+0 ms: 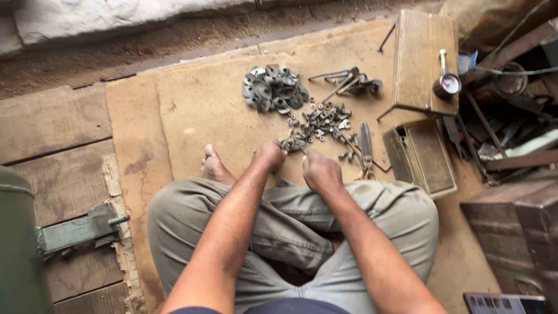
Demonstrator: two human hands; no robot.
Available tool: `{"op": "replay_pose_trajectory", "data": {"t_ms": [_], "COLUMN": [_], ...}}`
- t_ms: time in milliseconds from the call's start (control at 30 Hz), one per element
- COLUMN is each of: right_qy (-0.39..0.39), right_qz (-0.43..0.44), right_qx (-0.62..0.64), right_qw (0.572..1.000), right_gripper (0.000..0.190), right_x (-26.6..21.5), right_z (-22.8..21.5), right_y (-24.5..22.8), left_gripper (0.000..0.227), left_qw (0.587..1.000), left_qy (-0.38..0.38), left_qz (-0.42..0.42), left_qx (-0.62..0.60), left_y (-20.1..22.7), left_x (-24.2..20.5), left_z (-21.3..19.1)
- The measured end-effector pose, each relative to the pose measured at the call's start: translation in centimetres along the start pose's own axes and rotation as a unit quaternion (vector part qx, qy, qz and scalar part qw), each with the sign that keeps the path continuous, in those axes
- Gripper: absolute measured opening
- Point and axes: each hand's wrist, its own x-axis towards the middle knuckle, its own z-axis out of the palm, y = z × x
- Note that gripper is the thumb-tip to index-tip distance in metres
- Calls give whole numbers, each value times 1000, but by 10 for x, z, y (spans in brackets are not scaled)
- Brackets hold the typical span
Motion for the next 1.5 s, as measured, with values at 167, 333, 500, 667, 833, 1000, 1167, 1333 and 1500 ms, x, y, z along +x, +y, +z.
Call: {"op": "replay_pose_trajectory", "data": {"t_ms": [167,333,500,667,833,1000,1167,1333,1500], "right_qy": [197,22,189,-81,32,-18,-160,-182,-107], "right_qz": [-23,-12,23,44,128,91,69,191,264], "right_qx": [196,14,181,6,152,124,42,-14,7], "right_qw": [960,1000,965,996,980,988,984,964,959], "right_gripper": [29,26,32,32,36,37,36,34,23], "right_x": [-4,1,1,-5,11,10,12,30,35], "right_z": [-20,-6,-28,11,4,8,26,21,19], "right_y": [-6,-14,-22,-6,8,18,-23,11,40], "left_gripper": [32,29,28,34,33,31,23,26,25], "left_qw": [998,999,999,999,997,949,948,960,973], "left_qy": [-24,15,5,0,49,221,195,210,146], "left_qz": [-43,0,-9,-14,3,-43,-84,-53,-7], "left_qx": [-44,-31,-46,-41,-59,-220,-236,-178,-177], "left_y": [-2,3,-3,-5,-14,-1,8,6,2], "left_x": [0,-8,-11,0,12,6,-10,-4,1], "left_z": [6,-2,-2,6,13,-23,-42,-36,-22]}}
